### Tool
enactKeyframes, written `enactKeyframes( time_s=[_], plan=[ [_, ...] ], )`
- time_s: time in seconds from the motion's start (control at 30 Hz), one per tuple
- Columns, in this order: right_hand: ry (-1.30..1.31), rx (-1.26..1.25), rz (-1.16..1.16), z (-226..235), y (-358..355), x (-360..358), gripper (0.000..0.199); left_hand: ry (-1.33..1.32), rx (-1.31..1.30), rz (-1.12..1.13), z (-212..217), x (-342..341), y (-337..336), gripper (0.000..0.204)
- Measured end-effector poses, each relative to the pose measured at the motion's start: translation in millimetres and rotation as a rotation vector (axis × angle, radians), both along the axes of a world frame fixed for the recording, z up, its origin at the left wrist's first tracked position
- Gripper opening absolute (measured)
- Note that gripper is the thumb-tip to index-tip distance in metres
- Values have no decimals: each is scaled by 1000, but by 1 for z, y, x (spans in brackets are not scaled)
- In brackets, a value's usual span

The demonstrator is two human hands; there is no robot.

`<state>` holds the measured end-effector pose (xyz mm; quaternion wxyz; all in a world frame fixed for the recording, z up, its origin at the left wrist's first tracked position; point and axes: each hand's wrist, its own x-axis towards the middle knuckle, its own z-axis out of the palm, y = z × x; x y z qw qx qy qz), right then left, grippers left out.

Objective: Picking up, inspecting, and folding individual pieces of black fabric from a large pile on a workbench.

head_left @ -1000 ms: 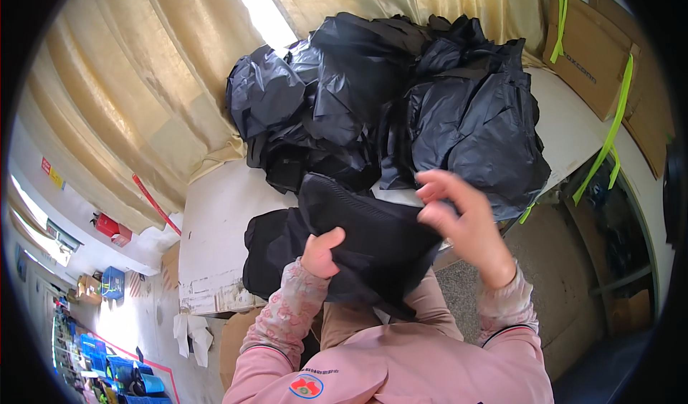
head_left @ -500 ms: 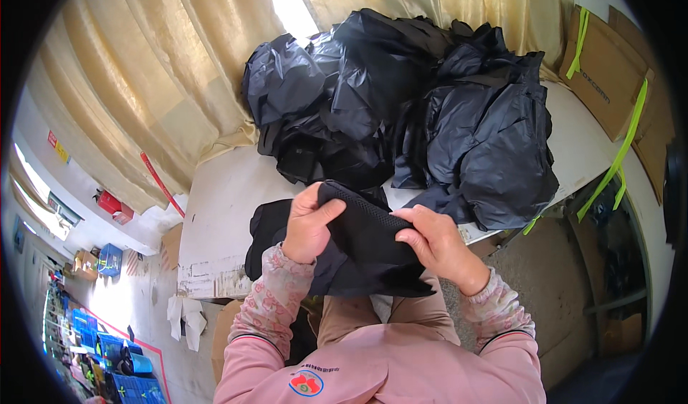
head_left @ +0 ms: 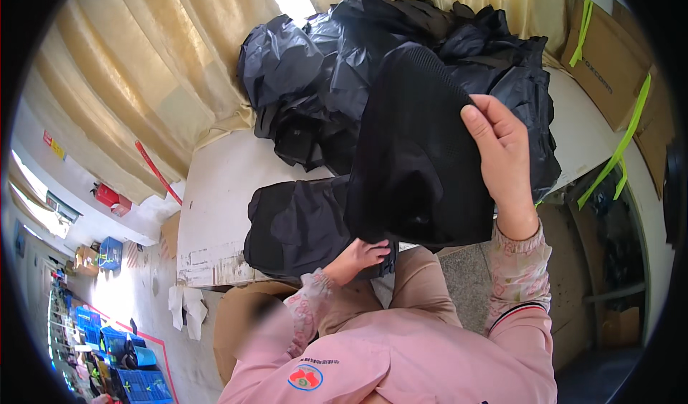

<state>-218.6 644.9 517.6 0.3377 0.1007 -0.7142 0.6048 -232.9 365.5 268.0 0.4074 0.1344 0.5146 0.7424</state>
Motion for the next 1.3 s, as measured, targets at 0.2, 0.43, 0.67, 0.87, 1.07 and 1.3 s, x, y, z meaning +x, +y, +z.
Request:
enactKeyframes(
  time_s=[0.2, 0.43, 0.67, 0.87, 1.07, 1.3],
  plan=[
    [14, -216, 201, 18, -15, 15, 19, -412, 510, -23, -3, -13, 42, 65],
    [16, -260, 274, 7, -19, 24, 18, -378, 623, 203, -15, -14, 72, 42],
    [-5, 395, -187, -81, -18, -12, 20, -518, 518, 102, 77, 0, 68, 31],
    [-262, 524, -435, -183, 66, -53, 17, -158, 533, 298, 103, -17, -35, 35],
    [-118, 249, -346, -129, 106, -32, 16, 495, -155, 264, 156, -59, -122, 35],
    [-334, 183, -20, -188, 52, -44, 25, 315, -196, 606, 138, -89, -143, 24]
  ],
)
